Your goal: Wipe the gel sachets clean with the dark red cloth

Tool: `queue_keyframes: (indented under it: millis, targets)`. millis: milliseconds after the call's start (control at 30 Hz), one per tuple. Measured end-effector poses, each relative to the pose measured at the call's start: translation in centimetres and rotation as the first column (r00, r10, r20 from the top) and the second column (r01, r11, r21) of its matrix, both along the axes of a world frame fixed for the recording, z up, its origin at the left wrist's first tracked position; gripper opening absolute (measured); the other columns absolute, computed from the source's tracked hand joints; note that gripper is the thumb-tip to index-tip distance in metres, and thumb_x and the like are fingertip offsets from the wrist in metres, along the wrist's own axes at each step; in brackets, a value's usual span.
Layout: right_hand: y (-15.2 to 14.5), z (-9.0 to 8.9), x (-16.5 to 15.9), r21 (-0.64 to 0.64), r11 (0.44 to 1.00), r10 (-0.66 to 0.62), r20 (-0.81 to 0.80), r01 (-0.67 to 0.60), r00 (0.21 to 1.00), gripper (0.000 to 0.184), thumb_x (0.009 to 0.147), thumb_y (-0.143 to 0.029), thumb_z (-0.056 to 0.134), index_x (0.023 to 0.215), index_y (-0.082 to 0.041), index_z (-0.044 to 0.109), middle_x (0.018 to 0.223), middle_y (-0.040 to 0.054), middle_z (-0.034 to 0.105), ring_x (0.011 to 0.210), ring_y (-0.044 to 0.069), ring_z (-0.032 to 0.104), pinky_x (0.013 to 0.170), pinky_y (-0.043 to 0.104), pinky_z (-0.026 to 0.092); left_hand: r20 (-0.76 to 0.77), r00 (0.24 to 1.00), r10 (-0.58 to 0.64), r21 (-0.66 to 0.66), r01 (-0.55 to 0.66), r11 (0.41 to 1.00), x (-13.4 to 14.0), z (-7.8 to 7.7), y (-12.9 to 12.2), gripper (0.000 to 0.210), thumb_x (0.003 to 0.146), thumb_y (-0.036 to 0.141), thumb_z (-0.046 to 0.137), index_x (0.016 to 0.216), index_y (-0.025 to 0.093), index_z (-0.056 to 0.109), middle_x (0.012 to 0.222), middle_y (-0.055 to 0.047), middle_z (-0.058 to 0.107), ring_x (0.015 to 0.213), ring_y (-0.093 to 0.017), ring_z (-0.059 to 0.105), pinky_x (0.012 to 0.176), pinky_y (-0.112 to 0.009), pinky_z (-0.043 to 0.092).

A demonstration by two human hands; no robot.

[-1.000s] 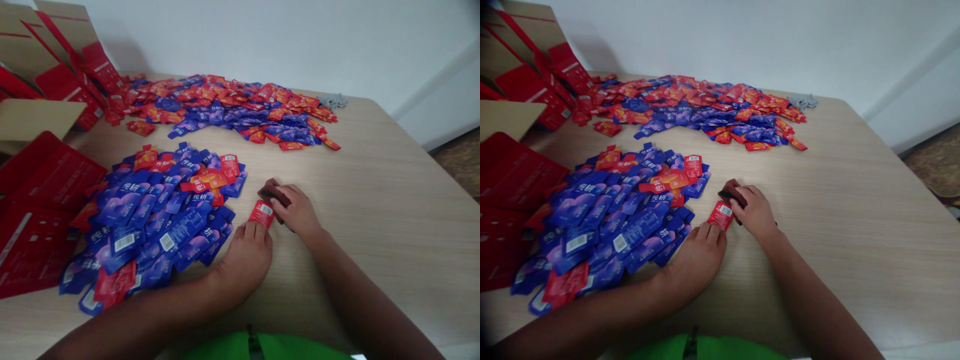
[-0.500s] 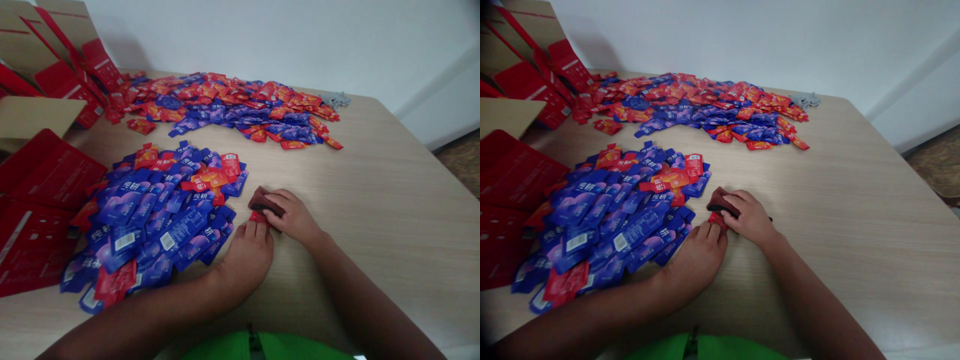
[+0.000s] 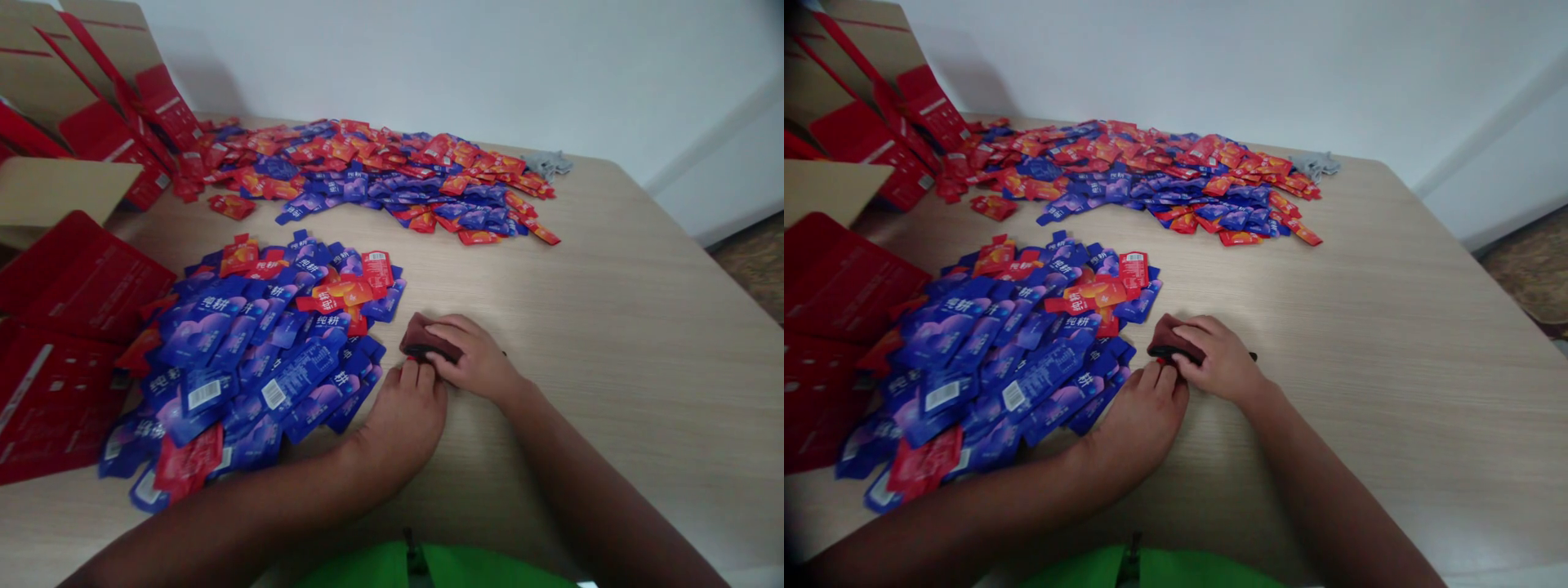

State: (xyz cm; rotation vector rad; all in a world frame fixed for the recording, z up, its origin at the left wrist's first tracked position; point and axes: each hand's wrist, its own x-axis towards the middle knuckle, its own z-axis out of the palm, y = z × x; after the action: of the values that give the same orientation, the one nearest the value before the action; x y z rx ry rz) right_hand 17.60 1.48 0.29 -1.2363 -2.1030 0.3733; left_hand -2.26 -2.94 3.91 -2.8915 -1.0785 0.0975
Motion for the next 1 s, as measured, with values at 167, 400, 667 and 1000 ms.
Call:
queue_keyframes:
  millis: [167,400,667,1000]
  targets:
    - [0.8,-0.3,0.3,-0.034,0.988,-0.147,0.031,0.148,0.989,0.035,0.093,-0.030,0.070,0.127,-0.024,0.071,0.120,0.0108,0.072,0.109,0.029,0.070,0.097,0.047,0.060,0.006,1.000,-0.010,-0.020,0.010,1.000,0.0,0.1,0.1,0.029,0.101,0.020,0.057,0.126,0.010,0.068,0.122,-0.020,0.065,0.109,-0.032,0.062,0.083,-0.043,0.055]
    - [0.7,-0.3,0.8,0.047,0.935,-0.348,-0.077,0.352,0.934,0.031,0.092,-0.031,0.069,0.122,-0.024,0.071,0.116,0.0111,0.073,0.107,0.031,0.070,0.097,0.051,0.059,0.007,1.000,0.002,-0.029,-0.001,1.000,0.0,-0.1,0.1,0.028,0.102,0.020,0.057,0.125,0.010,0.068,0.117,-0.020,0.065,0.104,-0.030,0.062,0.083,-0.043,0.054]
    - [-0.2,0.0,-0.3,0.008,1.000,0.030,-0.014,-0.029,0.999,0.040,0.091,-0.028,0.070,0.132,-0.027,0.070,0.130,0.0120,0.071,0.116,0.029,0.070,0.099,0.049,0.062,-0.010,1.000,0.003,-0.021,-0.003,1.000,0.0,0.2,0.0,0.030,0.103,0.019,0.054,0.128,0.009,0.067,0.122,-0.021,0.065,0.109,-0.031,0.063,0.083,-0.043,0.055]
    - [0.2,-0.3,-0.2,-0.037,0.999,-0.013,0.008,0.013,1.000,0.038,0.093,-0.031,0.071,0.130,-0.027,0.071,0.127,0.0112,0.072,0.115,0.029,0.070,0.099,0.048,0.062,-0.015,1.000,-0.003,-0.005,0.003,1.000,0.1,0.2,0.0,0.035,0.102,0.021,0.056,0.134,0.008,0.065,0.123,-0.022,0.064,0.110,-0.032,0.063,0.084,-0.042,0.055]
